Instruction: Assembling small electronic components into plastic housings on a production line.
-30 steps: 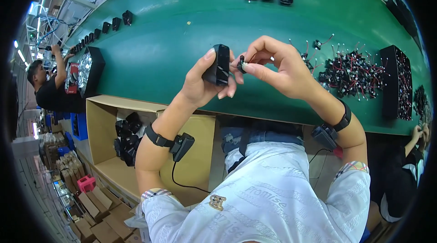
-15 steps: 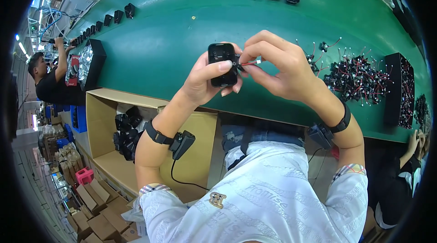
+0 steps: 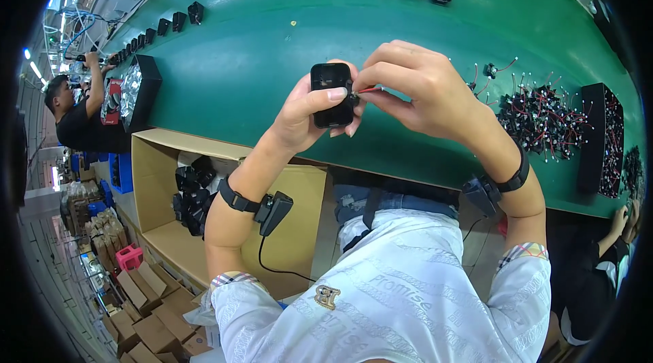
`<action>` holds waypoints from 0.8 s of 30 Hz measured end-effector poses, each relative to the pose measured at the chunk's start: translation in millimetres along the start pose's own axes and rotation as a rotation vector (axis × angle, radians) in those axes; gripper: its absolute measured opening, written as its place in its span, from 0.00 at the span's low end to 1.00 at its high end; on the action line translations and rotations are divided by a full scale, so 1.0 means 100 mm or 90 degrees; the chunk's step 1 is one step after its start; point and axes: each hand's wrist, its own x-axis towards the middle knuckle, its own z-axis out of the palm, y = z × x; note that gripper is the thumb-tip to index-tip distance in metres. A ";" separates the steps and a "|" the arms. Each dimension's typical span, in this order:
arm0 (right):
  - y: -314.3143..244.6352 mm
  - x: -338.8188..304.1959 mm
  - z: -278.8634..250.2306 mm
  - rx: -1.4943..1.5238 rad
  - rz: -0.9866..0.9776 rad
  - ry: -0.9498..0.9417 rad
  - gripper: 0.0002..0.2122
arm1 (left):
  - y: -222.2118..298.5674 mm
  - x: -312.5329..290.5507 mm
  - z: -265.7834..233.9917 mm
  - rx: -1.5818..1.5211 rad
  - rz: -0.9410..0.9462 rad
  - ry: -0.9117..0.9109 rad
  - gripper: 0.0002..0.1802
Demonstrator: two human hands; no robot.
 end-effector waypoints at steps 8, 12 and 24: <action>-0.06 -0.01 0.18 -0.036 0.021 0.075 0.08 | -0.08 0.05 0.12 -0.087 -0.042 -0.015 0.38; -0.07 -0.05 0.22 -0.051 0.057 0.084 0.08 | -0.08 0.03 0.13 -0.025 -0.010 0.018 0.37; -0.13 -0.07 0.26 -0.107 0.036 0.056 0.12 | -0.13 0.05 0.16 0.304 0.106 0.078 0.36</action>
